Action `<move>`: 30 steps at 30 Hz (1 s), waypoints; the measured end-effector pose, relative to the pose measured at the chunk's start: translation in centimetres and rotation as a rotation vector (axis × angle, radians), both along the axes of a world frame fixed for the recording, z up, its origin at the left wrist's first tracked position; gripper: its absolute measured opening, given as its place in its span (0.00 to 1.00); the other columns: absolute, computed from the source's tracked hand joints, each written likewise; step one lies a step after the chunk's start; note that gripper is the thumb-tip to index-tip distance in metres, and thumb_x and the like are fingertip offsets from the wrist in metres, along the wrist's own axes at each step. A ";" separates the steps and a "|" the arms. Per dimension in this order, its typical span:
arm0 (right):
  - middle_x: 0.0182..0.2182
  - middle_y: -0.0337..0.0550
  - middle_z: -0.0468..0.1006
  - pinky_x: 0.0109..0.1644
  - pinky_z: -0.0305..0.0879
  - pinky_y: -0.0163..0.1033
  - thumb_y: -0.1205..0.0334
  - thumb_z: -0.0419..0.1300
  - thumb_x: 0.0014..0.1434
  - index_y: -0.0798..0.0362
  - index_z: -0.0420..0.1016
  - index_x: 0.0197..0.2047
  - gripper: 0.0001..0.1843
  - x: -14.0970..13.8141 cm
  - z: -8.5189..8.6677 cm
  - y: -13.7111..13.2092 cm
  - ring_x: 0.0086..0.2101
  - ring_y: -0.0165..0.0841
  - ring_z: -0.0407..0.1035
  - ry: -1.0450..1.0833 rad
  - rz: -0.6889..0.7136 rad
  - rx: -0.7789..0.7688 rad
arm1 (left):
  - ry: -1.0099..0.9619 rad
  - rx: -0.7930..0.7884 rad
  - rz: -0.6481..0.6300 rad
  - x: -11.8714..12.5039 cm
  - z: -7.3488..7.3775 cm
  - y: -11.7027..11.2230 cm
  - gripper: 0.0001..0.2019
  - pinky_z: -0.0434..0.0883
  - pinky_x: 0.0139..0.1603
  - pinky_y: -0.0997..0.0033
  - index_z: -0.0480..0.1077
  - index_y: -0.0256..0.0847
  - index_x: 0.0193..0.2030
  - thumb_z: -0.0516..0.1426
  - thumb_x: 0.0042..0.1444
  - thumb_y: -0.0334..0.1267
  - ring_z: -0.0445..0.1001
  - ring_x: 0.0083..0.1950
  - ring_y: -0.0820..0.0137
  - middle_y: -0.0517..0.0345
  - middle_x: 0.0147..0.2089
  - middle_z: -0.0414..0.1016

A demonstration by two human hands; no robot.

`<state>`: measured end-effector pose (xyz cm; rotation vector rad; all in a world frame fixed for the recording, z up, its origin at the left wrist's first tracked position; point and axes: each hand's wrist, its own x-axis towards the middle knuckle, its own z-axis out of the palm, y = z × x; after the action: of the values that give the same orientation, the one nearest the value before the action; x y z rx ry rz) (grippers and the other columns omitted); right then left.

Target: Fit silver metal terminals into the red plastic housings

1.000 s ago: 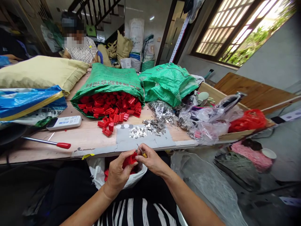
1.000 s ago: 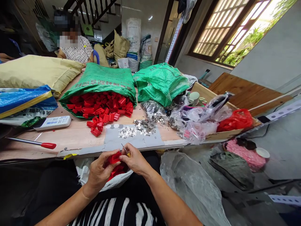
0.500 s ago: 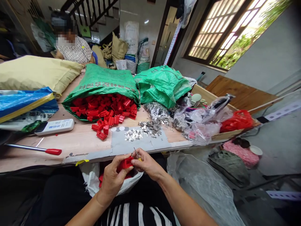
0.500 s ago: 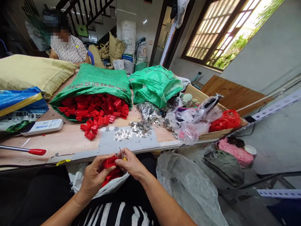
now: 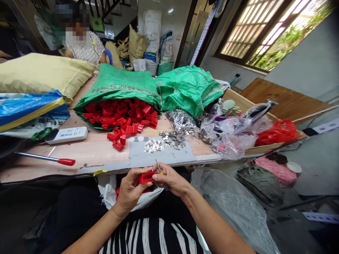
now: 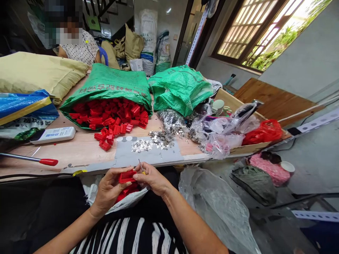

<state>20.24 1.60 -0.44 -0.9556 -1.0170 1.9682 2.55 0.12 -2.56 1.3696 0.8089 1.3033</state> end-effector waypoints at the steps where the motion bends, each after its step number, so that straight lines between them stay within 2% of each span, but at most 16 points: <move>1: 0.22 0.29 0.63 0.21 0.44 0.28 0.56 0.70 0.47 0.53 0.63 0.37 0.22 -0.1 0.0 0.0 0.18 0.19 0.53 0.019 0.006 -0.016 | -0.018 -0.011 -0.010 0.0 0.1 0.0 0.15 0.72 0.55 0.64 0.70 0.44 0.46 0.62 0.51 0.29 0.76 0.51 0.65 0.55 0.50 0.78; 6: 0.24 0.31 0.66 0.21 0.47 0.27 0.52 0.71 0.45 0.54 0.64 0.37 0.24 -0.5 0.0 -0.2 0.19 0.19 0.55 0.043 0.008 -0.041 | -0.095 -0.085 -0.015 -0.1 0.5 -0.1 0.14 0.74 0.52 0.64 0.71 0.43 0.44 0.63 0.50 0.29 0.77 0.50 0.65 0.55 0.49 0.79; 10: 0.21 0.31 0.67 0.20 0.45 0.27 0.48 0.67 0.49 0.53 0.64 0.39 0.23 -0.2 0.3 0.0 0.18 0.20 0.57 -0.006 -0.002 -0.004 | -0.142 -0.123 0.040 -0.1 0.6 0.1 0.14 0.74 0.51 0.65 0.71 0.42 0.42 0.64 0.48 0.29 0.78 0.48 0.65 0.55 0.47 0.80; 15: 0.29 0.36 0.71 0.20 0.42 0.29 0.47 0.64 0.52 0.52 0.65 0.38 0.20 1.2 1.0 0.5 0.19 0.20 0.56 -0.091 -0.089 0.052 | -0.114 -0.128 0.114 -0.3 0.9 0.5 0.14 0.73 0.53 0.62 0.71 0.41 0.42 0.64 0.48 0.31 0.77 0.49 0.64 0.53 0.48 0.79; 19: 0.25 0.34 0.68 0.22 0.45 0.31 0.47 0.60 0.55 0.53 0.67 0.36 0.18 2.7 1.0 1.5 0.19 0.22 0.53 -0.347 -0.139 0.197 | -0.014 -0.134 0.172 -0.7 0.7 0.7 0.14 0.72 0.54 0.61 0.71 0.41 0.44 0.63 0.49 0.34 0.76 0.51 0.64 0.51 0.49 0.78; 24: 0.27 0.36 0.71 0.34 0.57 0.34 0.59 0.57 0.58 0.52 0.70 0.32 0.07 3.2 0.7 3.8 0.29 0.29 0.63 -0.897 -0.231 0.595 | 0.038 -0.149 0.212 -1.1 0.0 1.1 0.15 0.71 0.56 0.62 0.70 0.42 0.46 0.62 0.51 0.36 0.76 0.50 0.65 0.52 0.51 0.77; 27: 0.33 0.40 0.75 0.40 0.59 0.35 0.67 0.56 0.57 0.52 0.72 0.34 0.04 2.5 0.4 5.3 0.35 0.31 0.67 -1.127 -0.190 0.758 | 0.058 -0.148 0.223 -1.3 -0.2 1.2 0.15 0.70 0.56 0.62 0.70 0.42 0.47 0.62 0.51 0.37 0.75 0.50 0.66 0.52 0.51 0.77; 30: 0.36 0.42 0.75 0.43 0.59 0.35 0.68 0.56 0.58 0.52 0.72 0.37 0.05 1.2 0.0 6.6 0.38 0.32 0.67 -1.266 -0.107 0.831 | 0.069 -0.156 0.228 -1.5 -0.4 1.3 0.16 0.71 0.55 0.62 0.70 0.42 0.47 0.62 0.51 0.37 0.76 0.49 0.65 0.52 0.50 0.77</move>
<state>21.48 8.15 -0.44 -1.6437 -2.1132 0.4868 1.00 1.43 -2.92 1.2304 1.1161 1.3413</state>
